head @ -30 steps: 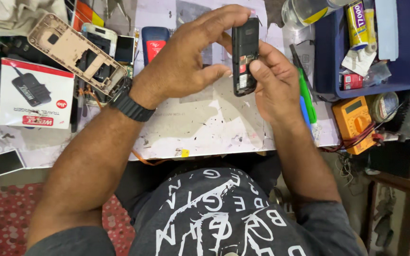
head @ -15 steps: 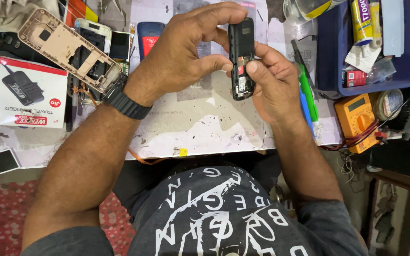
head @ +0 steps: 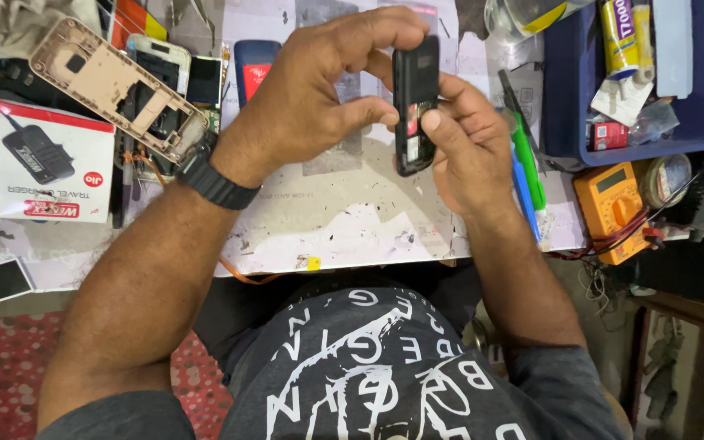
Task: The person disassembles a feature phone by removing the back cover and battery, then uses a plastic pry tool and a green pen to separate the front keypad assembly from the phone body. The person continues to pry and separate internal components while handling the phone parts on a cluttered workbench.
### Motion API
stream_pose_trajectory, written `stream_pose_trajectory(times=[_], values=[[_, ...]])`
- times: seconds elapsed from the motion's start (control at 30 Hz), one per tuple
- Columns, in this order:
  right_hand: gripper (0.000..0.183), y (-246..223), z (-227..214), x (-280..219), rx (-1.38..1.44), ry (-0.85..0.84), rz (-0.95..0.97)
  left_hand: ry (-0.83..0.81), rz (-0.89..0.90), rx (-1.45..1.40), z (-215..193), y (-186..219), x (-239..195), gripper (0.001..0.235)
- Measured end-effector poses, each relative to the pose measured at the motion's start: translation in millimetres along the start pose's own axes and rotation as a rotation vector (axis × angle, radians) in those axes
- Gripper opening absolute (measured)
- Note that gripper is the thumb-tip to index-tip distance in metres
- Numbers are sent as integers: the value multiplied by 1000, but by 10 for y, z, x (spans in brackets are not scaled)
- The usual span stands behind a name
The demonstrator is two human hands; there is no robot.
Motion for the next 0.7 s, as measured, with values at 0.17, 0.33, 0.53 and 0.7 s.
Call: stream_pose_trajectory(times=[0.17, 0.33, 0.53, 0.7], values=[[76, -42, 116, -48, -49, -198, 142, 18, 35, 333, 97, 207, 71, 41], [77, -111, 110, -64, -82, -267, 141, 6, 268, 524, 173, 482, 82, 32], [74, -68, 85, -72, 21, -308, 202, -20, 282, 593, 233, 539, 113, 24], [72, -71, 89, -75, 127, -350, 211, -27, 243, 553, 245, 526, 125, 25]])
Point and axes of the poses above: each hand's wrist, its own x-axis towards the middle knuckle, its own z-axis out of the palm, y = z × x, the point moved 4 cm from there along x, towards the middle knuckle, and after that the axes turned 10 degrees about -x, right-handed, at the moved point
